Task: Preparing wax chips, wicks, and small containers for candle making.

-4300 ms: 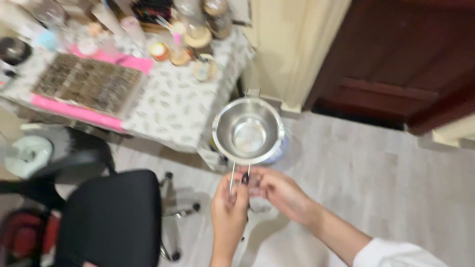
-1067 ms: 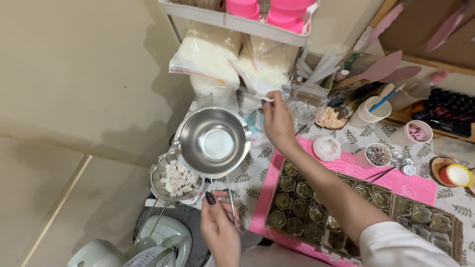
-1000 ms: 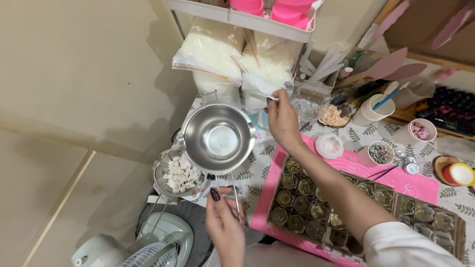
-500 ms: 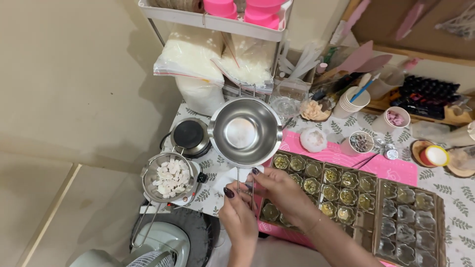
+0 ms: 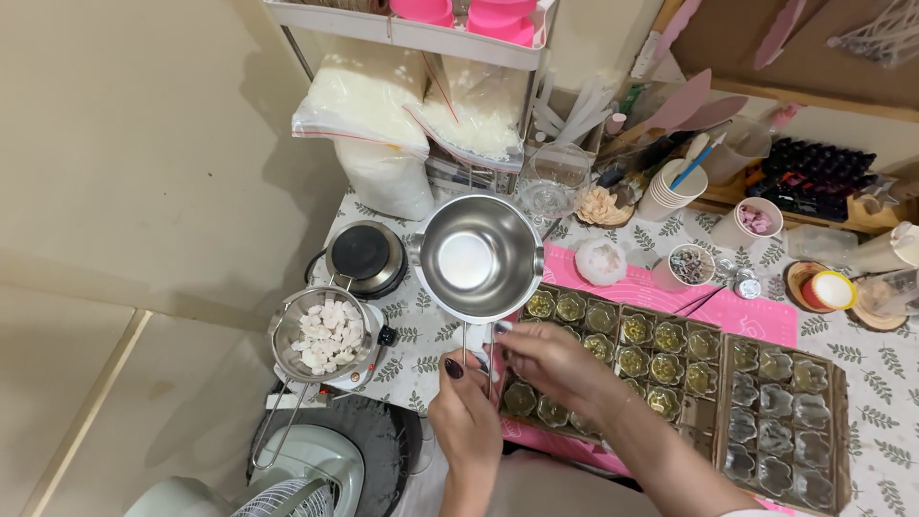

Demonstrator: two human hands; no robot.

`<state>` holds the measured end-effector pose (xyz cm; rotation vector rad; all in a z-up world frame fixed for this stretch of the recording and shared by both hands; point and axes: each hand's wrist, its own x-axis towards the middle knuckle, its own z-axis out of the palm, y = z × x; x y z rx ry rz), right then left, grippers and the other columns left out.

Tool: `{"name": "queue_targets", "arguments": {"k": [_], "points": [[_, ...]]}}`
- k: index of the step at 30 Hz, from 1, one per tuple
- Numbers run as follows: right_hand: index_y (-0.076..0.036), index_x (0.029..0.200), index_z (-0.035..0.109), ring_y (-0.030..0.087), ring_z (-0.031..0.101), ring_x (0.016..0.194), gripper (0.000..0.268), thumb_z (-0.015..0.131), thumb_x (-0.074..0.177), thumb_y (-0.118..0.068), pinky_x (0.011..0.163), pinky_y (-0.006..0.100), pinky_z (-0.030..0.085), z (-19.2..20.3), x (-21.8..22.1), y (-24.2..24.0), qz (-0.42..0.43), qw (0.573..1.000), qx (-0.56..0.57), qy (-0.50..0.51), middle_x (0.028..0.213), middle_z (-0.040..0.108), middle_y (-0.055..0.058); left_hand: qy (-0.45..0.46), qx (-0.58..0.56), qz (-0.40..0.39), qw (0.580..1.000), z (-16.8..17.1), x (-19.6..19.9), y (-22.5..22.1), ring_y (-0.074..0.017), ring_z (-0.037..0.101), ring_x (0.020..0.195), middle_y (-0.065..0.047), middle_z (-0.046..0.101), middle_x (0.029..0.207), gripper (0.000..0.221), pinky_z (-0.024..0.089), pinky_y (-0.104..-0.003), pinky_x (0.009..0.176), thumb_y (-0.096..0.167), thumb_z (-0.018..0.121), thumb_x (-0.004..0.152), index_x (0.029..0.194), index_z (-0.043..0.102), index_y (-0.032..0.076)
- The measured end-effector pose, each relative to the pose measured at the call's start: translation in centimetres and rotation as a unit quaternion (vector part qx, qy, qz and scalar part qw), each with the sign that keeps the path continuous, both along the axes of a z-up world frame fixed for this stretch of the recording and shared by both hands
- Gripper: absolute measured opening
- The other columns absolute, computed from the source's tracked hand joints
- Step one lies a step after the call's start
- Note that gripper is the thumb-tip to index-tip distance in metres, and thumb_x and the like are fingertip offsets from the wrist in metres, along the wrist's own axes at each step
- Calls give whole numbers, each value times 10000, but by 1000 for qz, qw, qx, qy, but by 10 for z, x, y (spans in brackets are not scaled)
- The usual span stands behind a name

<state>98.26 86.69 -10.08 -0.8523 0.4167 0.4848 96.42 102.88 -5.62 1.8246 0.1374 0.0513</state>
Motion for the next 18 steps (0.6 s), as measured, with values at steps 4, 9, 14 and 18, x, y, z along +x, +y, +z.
{"name": "queue_targets", "arguments": {"k": [4, 9, 14, 18], "points": [[59, 1056, 685, 153, 619, 790, 257, 612, 969, -172, 742, 314, 507, 53, 14, -1, 3, 999, 21, 36, 947, 711, 125, 11, -29, 15, 999, -10, -4, 1, -130, 595, 442, -47, 573, 522, 408, 455, -296, 427, 290, 319, 1057, 940, 604, 21], [12, 1030, 732, 113, 689, 826, 194, 636, 919, -114, 783, 264, 557, 56, 9, 1, 41, 996, -33, 68, 987, 776, 96, -21, -49, -7, 999, -9, -8, -1, -128, 577, 489, -43, 588, 567, 413, 435, -298, 460, 260, 328, 1086, 922, 614, 12], [-15, 893, 730, 119, 608, 715, 134, 702, 950, -133, 678, 264, 492, 19, -5, -2, 1, 996, -90, 26, 834, 718, 68, 19, -50, -9, 999, -5, -6, -5, -124, 599, 482, -39, 606, 542, 412, 454, -298, 466, 270, 328, 1073, 937, 628, 23], [-48, 836, 700, 137, 590, 620, 227, 629, 933, -241, 604, 283, 480, 61, -3, 10, -43, 994, -88, 53, 730, 690, 49, 11, -34, -1, 999, -12, -5, -8, -133, 589, 476, -49, 586, 547, 409, 457, -301, 471, 276, 331, 1081, 923, 616, 28]]}}
